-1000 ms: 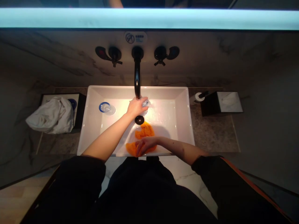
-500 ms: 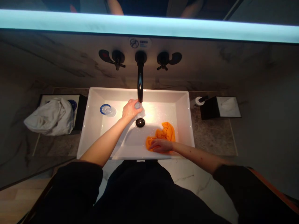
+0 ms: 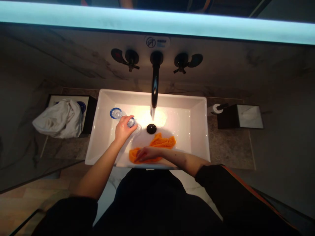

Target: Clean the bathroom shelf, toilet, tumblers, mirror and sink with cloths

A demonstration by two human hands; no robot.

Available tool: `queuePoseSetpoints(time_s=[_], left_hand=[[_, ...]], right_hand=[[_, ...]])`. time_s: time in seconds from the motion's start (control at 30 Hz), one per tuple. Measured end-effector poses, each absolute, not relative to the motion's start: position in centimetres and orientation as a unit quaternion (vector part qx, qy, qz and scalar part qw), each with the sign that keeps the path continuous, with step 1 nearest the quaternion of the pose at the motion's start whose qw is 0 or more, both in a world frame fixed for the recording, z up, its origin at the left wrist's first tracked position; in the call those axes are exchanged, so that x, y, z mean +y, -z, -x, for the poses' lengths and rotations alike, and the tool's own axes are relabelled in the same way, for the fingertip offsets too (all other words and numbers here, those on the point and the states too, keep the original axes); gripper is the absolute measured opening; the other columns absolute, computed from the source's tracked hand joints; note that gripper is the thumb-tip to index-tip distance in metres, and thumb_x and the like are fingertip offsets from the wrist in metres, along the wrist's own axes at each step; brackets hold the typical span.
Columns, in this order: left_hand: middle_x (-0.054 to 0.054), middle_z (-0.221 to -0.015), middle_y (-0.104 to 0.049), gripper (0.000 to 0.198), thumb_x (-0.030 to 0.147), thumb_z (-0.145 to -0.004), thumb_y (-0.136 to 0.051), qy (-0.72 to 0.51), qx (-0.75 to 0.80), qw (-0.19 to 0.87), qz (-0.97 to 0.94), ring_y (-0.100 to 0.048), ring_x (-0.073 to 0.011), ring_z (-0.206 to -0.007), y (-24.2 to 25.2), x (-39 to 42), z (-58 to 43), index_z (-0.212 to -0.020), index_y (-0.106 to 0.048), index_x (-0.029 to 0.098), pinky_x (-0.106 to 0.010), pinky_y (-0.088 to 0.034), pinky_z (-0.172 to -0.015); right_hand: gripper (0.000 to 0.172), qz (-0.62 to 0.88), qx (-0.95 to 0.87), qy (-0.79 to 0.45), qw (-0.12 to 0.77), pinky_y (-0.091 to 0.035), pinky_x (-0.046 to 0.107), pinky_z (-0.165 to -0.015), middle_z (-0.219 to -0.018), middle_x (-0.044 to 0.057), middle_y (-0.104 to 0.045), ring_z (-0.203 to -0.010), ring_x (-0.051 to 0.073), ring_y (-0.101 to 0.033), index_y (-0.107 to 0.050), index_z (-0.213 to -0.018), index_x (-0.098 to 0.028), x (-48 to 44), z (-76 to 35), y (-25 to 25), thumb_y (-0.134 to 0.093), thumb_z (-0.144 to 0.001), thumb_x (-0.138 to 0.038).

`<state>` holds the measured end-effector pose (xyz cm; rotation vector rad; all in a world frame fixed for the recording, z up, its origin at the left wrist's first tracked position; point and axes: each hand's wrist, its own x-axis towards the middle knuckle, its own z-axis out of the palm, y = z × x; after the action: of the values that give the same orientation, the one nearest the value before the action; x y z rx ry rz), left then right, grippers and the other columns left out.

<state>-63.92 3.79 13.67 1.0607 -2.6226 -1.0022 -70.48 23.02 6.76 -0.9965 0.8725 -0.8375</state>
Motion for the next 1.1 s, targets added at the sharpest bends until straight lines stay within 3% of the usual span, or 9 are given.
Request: queuePoseSetpoints(time_s=[0.2,0.4,0.53,0.63,0.83,0.93,1.1], left_hand=[[-0.008,-0.120,-0.066,0.048,0.043,-0.078,-0.072,0.304,-0.860,0.116,-0.393,-0.067,-0.0267,-0.108,-14.1,3.3,57.6,-0.121,-0.073,0.022,-0.041,-0.057,-0.102],[-0.009,-0.118,-0.066,0.048,0.047,-0.081,-0.070,0.291,-0.843,0.142,-0.430,-0.068,-0.0254,-0.102,-14.0,4.6,54.5,-0.120,-0.073,0.020,-0.039,-0.058,-0.099],[-0.009,-0.118,-0.066,0.047,0.046,-0.082,-0.070,0.280,-0.847,0.124,-0.435,-0.068,-0.0263,-0.106,-13.6,5.3,54.0,-0.121,-0.073,0.021,-0.039,-0.058,-0.100],[-0.010,-0.121,-0.066,0.046,0.045,-0.082,-0.069,0.258,-0.855,0.116,-0.434,-0.068,-0.0280,-0.111,-13.6,5.2,53.5,-0.121,-0.072,0.022,-0.039,-0.057,-0.100],[-0.012,-0.122,-0.066,0.047,0.048,-0.084,-0.067,0.239,-0.855,0.132,-0.440,-0.067,-0.0287,-0.112,-13.9,4.5,51.8,-0.121,-0.072,0.020,-0.041,-0.056,-0.105],[-0.013,-0.120,-0.066,0.047,0.049,-0.085,-0.065,0.235,-0.854,0.140,-0.442,-0.067,-0.0295,-0.112,-13.7,4.2,51.3,-0.120,-0.072,0.020,-0.043,-0.056,-0.106],[-0.013,-0.122,-0.066,0.048,0.051,-0.085,-0.065,0.225,-0.857,0.133,-0.444,-0.068,-0.0307,-0.112,-13.5,4.2,51.1,-0.122,-0.072,0.021,-0.043,-0.058,-0.101]], right_hand=[[0.044,0.428,0.362,0.359,0.746,-0.053,0.031,-0.095,-0.099,0.008,-0.073,-0.096,0.019,-0.067,-0.083,-0.103,-0.012,31.2,76.7,-6.5,-0.085,-0.083,-0.052],[0.019,0.495,0.450,0.342,0.660,-0.052,0.029,-0.095,-0.107,0.010,-0.077,-0.098,0.019,-0.069,-0.083,-0.104,-0.012,26.1,72.1,-6.1,-0.077,-0.090,-0.025],[0.024,0.526,0.535,0.281,0.598,-0.049,0.026,-0.093,-0.112,0.010,-0.079,-0.098,0.021,-0.069,-0.082,-0.111,-0.008,20.8,68.6,-6.5,-0.070,-0.091,-0.012],[0.027,0.525,0.551,0.257,0.596,-0.050,0.028,-0.091,-0.112,0.009,-0.080,-0.096,0.022,-0.069,-0.082,-0.113,-0.010,20.4,69.0,-6.9,-0.068,-0.090,-0.013],[0.023,0.497,0.479,0.246,0.680,-0.053,0.024,-0.086,-0.100,0.004,-0.081,-0.091,0.019,-0.073,-0.085,-0.103,-0.016,24.5,72.9,-6.8,-0.083,-0.080,-0.022],[0.023,0.522,0.553,0.215,0.613,-0.052,0.025,-0.085,-0.103,0.004,-0.081,-0.092,0.019,-0.072,-0.084,-0.106,-0.017,23.9,71.5,-6.9,-0.077,-0.085,-0.015],[0.026,0.666,0.626,0.166,0.371,-0.049,0.036,-0.095,-0.119,0.007,-0.073,-0.115,0.026,-0.060,-0.082,-0.111,-0.022,19.6,66.8,-7.3,-0.058,-0.101,-0.017]])
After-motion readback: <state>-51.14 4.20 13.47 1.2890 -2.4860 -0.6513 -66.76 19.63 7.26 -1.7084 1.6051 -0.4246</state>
